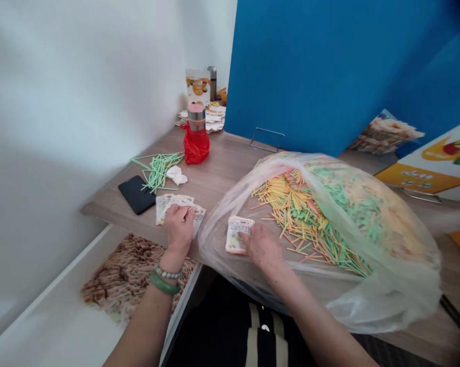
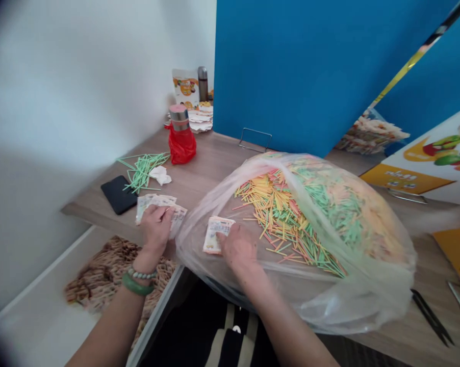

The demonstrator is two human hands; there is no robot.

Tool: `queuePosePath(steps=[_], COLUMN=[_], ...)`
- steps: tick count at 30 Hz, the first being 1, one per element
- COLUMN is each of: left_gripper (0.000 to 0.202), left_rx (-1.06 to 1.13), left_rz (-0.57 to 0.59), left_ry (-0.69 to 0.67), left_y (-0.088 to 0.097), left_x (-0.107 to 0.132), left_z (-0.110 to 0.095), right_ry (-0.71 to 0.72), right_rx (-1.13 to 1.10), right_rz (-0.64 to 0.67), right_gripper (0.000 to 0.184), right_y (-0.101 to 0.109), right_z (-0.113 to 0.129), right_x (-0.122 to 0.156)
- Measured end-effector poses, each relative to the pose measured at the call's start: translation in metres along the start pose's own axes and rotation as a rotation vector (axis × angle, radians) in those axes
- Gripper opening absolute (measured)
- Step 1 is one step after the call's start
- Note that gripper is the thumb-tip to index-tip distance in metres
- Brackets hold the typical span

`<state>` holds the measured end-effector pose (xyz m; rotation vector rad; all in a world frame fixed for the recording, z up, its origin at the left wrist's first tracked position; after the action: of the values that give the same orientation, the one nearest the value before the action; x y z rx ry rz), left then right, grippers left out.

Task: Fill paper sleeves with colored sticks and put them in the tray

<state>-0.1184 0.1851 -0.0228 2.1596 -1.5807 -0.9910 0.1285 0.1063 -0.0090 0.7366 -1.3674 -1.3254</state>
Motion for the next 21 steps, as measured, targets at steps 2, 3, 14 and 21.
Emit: queuePosePath(steps=[2, 3, 14, 21], left_gripper=[0.034, 0.033, 0.038, 0.031], left_rx=[-0.11, -0.126, -0.164, 0.58], left_rz=[-0.022, -0.027, -0.098, 0.655], left_ry=[-0.037, -0.04, -0.047, 0.364], left_y=[-0.008, -0.01, 0.008, -0.058], left_x=[-0.004, -0.006, -0.007, 0.056], left_z=[0.008, 0.011, -0.02, -0.117], right_ry=[-0.035, -0.058, -0.024, 0.468], right_rx=[-0.03, -0.072, -0.297, -0.865], right_rz=[0.042, 0.06, -0.055, -0.006], right_gripper=[0.04, 0.039, 0.031, 0.034], right_y=[-0.007, -0.011, -0.006, 0.024], right_z=[0.003, 0.002, -0.029, -0.04], right_x=[-0.003, -0.005, 0.001, -0.007])
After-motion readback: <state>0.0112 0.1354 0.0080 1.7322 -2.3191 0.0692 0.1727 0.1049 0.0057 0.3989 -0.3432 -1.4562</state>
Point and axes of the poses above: each hand's wrist, its own x-axis away from the middle knuckle, its own y-axis out of the back of the hand, z = x × y, the point moved 4 cm from there along -x, towards the middle knuckle, and after that the axes turned 2 degrees about x, right-handed, at the moved point
